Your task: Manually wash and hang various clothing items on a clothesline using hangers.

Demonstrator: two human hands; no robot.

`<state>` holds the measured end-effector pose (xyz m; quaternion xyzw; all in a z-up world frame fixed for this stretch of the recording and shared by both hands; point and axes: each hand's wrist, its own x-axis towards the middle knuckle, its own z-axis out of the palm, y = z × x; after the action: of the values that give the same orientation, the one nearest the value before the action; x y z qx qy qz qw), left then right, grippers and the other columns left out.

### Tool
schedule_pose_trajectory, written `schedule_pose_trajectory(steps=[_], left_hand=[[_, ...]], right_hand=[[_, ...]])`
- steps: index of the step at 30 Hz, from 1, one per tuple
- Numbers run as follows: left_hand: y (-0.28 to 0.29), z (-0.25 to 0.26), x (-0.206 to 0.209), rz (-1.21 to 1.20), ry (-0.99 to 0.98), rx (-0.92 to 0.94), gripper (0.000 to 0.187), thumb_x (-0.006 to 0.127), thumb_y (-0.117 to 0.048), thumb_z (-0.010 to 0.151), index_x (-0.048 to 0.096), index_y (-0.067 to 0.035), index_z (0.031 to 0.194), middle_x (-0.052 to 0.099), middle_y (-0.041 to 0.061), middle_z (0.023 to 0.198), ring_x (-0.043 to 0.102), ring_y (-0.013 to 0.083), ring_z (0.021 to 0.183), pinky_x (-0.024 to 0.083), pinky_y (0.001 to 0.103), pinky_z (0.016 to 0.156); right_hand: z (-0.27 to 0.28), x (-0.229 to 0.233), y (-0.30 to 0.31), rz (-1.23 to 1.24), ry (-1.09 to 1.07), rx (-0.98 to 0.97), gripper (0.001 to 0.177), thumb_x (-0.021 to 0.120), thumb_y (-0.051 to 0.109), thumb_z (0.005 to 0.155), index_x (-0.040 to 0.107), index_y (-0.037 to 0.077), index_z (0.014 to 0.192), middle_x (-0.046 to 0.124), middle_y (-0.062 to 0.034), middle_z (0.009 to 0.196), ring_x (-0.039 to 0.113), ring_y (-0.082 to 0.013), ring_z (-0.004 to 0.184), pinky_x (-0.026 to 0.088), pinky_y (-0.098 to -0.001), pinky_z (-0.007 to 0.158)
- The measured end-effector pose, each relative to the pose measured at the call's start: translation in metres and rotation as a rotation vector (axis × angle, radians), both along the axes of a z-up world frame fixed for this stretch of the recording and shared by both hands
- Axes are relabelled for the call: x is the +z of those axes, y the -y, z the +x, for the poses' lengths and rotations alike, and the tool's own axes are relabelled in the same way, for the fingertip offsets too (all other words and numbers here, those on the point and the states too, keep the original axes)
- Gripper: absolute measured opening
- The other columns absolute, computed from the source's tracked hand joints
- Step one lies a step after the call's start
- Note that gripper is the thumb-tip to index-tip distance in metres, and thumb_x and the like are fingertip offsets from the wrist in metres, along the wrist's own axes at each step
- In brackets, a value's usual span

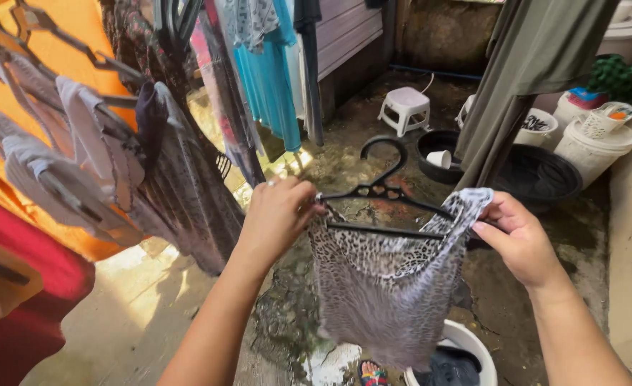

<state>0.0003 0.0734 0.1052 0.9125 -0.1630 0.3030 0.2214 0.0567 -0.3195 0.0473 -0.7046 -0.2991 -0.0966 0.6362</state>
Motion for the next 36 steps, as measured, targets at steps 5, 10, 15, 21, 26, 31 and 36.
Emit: schedule_pose_trajectory(steps=[5,10,15,21,26,31,36], left_hand=[[0.001,0.015,-0.011,-0.095,0.096,-0.109,0.025,0.077,-0.028,0.086,0.065,-0.006,0.092,0.063,0.010,0.083,0.063,0.0322,0.082,0.047,0.046,0.070],[0.015,0.045,-0.003,-0.187,0.102,-0.188,0.024,0.076,-0.025,0.087,0.066,-0.005,0.095,0.064,0.010,0.084,0.063,0.0319,0.082,0.047,0.045,0.070],[0.041,0.090,0.011,-0.134,0.195,-0.209,0.022,0.076,-0.026,0.088,0.068,-0.008,0.098,0.065,0.008,0.088,0.061,0.0312,0.087,0.046,0.046,0.077],[0.081,0.146,0.039,-0.215,0.411,-0.133,0.030,0.074,-0.018,0.090,0.072,-0.013,0.120,0.065,0.008,0.110,0.060,0.0301,0.112,0.041,0.049,0.106],[0.118,0.163,0.054,-0.486,0.530,-0.279,0.050,0.062,-0.001,0.088,0.057,-0.004,0.138,0.037,0.023,0.151,0.043,0.0425,0.139,0.038,0.047,0.115],[0.144,0.181,0.011,-0.825,0.169,-0.663,0.058,0.032,0.022,0.084,0.063,-0.007,0.124,0.038,0.019,0.160,0.055,0.0351,0.144,0.054,0.039,0.107],[0.166,0.201,-0.020,-0.669,0.132,-0.638,0.051,0.038,0.023,0.077,0.068,-0.001,0.111,0.058,0.020,0.149,0.047,0.0383,0.150,0.039,0.043,0.119]], right_hand=[[0.002,-0.009,0.020,-0.099,-0.021,-0.207,0.019,0.068,0.007,0.098,0.069,0.000,0.116,0.071,-0.0074,0.102,0.062,-0.0134,0.095,0.050,-0.0284,0.087],[-0.037,0.051,0.011,-0.263,0.231,-0.462,0.039,0.078,0.016,0.085,0.062,0.002,0.117,0.074,-0.0023,0.107,0.068,-0.0081,0.099,0.051,-0.0256,0.088],[-0.047,0.102,0.022,-0.618,-0.206,-0.505,0.057,0.083,0.020,0.085,0.069,0.026,0.140,0.078,-0.0067,0.076,0.059,-0.0146,0.054,0.052,-0.0324,0.056],[-0.009,0.150,0.023,-0.783,0.107,-0.576,0.054,0.074,0.015,0.090,0.063,0.029,0.141,0.056,-0.0205,0.065,0.047,-0.0134,0.058,0.050,-0.0287,0.059],[0.025,0.219,0.015,-0.654,0.467,-0.688,0.049,0.070,0.018,0.089,0.067,0.027,0.137,0.071,-0.0127,0.080,0.056,-0.0129,0.059,0.052,-0.0275,0.066],[0.051,0.287,0.025,-0.704,0.376,-0.951,0.052,0.071,0.026,0.088,0.067,0.031,0.139,0.070,-0.0140,0.077,0.057,-0.0231,0.057,0.052,-0.0344,0.064],[0.148,0.313,0.066,-0.958,0.631,-1.154,0.050,0.066,0.025,0.093,0.068,0.021,0.143,0.072,-0.0215,0.103,0.067,-0.0428,0.092,0.053,-0.0512,0.082]])
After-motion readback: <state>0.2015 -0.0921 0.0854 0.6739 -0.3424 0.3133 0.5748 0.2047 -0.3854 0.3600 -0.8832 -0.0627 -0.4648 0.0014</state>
